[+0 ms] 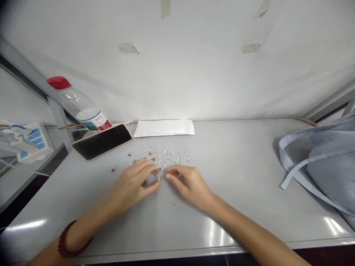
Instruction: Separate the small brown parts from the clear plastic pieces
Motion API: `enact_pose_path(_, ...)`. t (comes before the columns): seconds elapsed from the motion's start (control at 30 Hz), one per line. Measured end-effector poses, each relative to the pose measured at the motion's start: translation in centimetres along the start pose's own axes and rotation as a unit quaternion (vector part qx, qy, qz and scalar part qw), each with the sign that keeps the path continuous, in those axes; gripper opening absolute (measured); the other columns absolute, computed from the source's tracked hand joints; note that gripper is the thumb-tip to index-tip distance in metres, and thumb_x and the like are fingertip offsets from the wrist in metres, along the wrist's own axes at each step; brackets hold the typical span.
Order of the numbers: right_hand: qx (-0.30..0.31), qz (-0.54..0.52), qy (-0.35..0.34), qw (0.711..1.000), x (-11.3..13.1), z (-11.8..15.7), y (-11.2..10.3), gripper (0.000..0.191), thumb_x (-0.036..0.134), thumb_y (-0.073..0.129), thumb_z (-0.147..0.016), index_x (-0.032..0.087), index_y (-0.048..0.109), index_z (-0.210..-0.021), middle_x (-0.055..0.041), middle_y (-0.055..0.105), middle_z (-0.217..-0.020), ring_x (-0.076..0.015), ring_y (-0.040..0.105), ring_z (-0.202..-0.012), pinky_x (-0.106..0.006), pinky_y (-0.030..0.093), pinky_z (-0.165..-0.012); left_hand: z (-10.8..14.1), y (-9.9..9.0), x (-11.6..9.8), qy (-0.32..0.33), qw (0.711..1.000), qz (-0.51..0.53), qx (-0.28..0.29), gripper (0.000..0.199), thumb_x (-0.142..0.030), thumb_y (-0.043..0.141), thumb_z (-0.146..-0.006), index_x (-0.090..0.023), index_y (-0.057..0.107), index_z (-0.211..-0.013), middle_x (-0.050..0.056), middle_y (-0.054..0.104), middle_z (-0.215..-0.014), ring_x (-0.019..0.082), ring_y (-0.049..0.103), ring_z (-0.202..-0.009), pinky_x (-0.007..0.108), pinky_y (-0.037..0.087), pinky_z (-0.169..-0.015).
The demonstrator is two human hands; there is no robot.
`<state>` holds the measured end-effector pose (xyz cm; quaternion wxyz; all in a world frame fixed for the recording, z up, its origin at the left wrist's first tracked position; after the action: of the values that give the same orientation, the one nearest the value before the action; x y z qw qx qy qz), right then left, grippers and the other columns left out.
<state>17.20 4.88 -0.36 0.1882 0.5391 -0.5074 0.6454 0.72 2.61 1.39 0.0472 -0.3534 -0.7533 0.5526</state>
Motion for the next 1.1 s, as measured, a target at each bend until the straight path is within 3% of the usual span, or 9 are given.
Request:
enact_pose_path(0.17,-0.078,0.2,-0.142,0.966,-0.6,-0.4,-1.3,0.02,0.018,0.047,-0.092,0.015,0.062,-0.104,-0.011,0.063,-0.101,-0.0192,0.058,-0.089,-0.035,0.051,-0.077,-0.2,-0.5,2.2,-0.117,0.987,-0.021,0.105,0.024,-0.019,0.064,-0.079,-0.017,0.059,-0.102,0.006,0.066,-0.096,0.025,0.059,-0.093,0.036,0.049,-0.075)
enact_pose_path(0.27,-0.065,0.264,-0.142,0.952,-1.3,-0.6,-1.5,0.022,0.014,0.046,-0.091,0.014,0.062,-0.106,-0.0141,0.06,-0.105,-0.0219,0.056,-0.094,-0.038,0.052,-0.078,0.0,-1.7,2.9,-0.19,0.971,0.02,0.14,0.026,-0.021,0.06,-0.08,-0.019,0.06,-0.107,0.005,0.066,-0.1,0.023,0.06,-0.094,0.034,0.048,-0.076)
enact_pose_path(0.37,-0.028,0.279,-0.13,0.951,-1.7,-0.7,-1.3,0.023,0.011,0.043,-0.092,0.013,0.063,-0.101,-0.0134,0.061,-0.102,-0.0221,0.057,-0.093,-0.038,0.052,-0.079,0.5,-2.6,3.5,-0.236,0.948,0.077,0.201,0.012,-0.023,0.055,-0.081,-0.02,0.064,-0.088,0.001,0.068,-0.083,0.02,0.062,-0.079,0.031,0.047,-0.07)
enact_pose_path(0.47,0.003,0.277,-0.125,0.953,-1.9,-0.8,-1.1,0.025,0.009,0.04,-0.093,0.013,0.063,-0.101,-0.0127,0.063,-0.1,-0.0226,0.057,-0.095,-0.039,0.052,-0.082,1.0,-2.8,3.6,-0.242,0.928,0.133,0.249,0.013,-0.023,0.052,-0.081,-0.022,0.064,-0.082,-0.002,0.066,-0.071,0.017,0.062,-0.069,0.027,0.045,-0.063)
enact_pose_path(0.57,0.008,0.266,-0.117,0.957,-2.0,-0.8,-1.1,0.025,0.01,0.04,-0.093,0.013,0.062,-0.104,-0.0129,0.063,-0.1,-0.0226,0.058,-0.095,-0.039,0.052,-0.081,1.0,-2.3,3.3,-0.213,0.933,0.118,0.266,0.013,-0.019,0.052,-0.079,-0.022,0.065,-0.08,-0.001,0.066,-0.078,0.018,0.061,-0.076,0.028,0.044,-0.067)
enact_pose_path(0.73,-0.038,0.161,-0.094,0.982,-1.3,-0.7,-1.4,0.021,0.018,0.044,-0.093,0.015,0.06,-0.106,-0.01,0.063,-0.097,-0.0184,0.06,-0.084,-0.035,0.052,-0.074,0.6,-1.2,2.2,-0.181,0.942,0.066,0.274,0.021,-0.013,0.044,-0.082,-0.021,0.062,-0.074,0.001,0.062,-0.084,0.019,0.057,-0.079,0.03,0.041,-0.068)
enact_pose_path(0.87,-0.05,-0.012,0.005,0.999,-1.2,-0.6,-1.7,0.016,0.027,0.051,-0.091,0.02,0.061,-0.102,-0.0045,0.064,-0.087,-0.0165,0.063,-0.081,-0.032,0.051,-0.072,0.2,-1.1,1.7,-0.176,0.941,0.043,0.286,0.023,-0.012,0.041,-0.083,-0.019,0.061,-0.074,0.003,0.061,-0.084,0.019,0.056,-0.076,0.031,0.04,-0.066)
enact_pose_path(0.97,-0.024,-0.117,0.073,0.99,-1.1,-0.5,-1.5,0.017,0.029,0.054,-0.09,0.02,0.06,-0.103,-0.0032,0.068,-0.082,-0.0167,0.066,-0.084,-0.034,0.05,-0.081,0.0,-1.3,1.5,-0.185,0.943,0.036,0.273,0.021,-0.014,0.041,-0.083,-0.018,0.059,-0.072,0.003,0.059,-0.08,0.018,0.054,-0.071,0.03,0.04,-0.063)
enact_pose_path(1.1,0.02,-0.213,0.116,0.97,-0.7,-0.5,-1.2,0.017,0.031,0.058,-0.088,0.02,0.06,-0.1,-0.0039,0.072,-0.086,-0.0155,0.067,-0.087,-0.033,0.049,-0.085,-0.1,-1.4,1.0,-0.192,0.957,0.1,0.194,0.012,-0.021,0.048,-0.081,-0.019,0.059,-0.075,0.0,0.058,-0.074,0.014,0.051,-0.063,0.028,0.041,-0.061)
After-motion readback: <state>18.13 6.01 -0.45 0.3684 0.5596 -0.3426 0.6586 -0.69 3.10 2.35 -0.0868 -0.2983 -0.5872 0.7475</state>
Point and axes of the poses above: each hand's wrist, its own z-axis away from the middle knuckle, its own y-axis out of the palm, x = y × z, the point moved 4 cm from there along -z, towards the middle knuckle
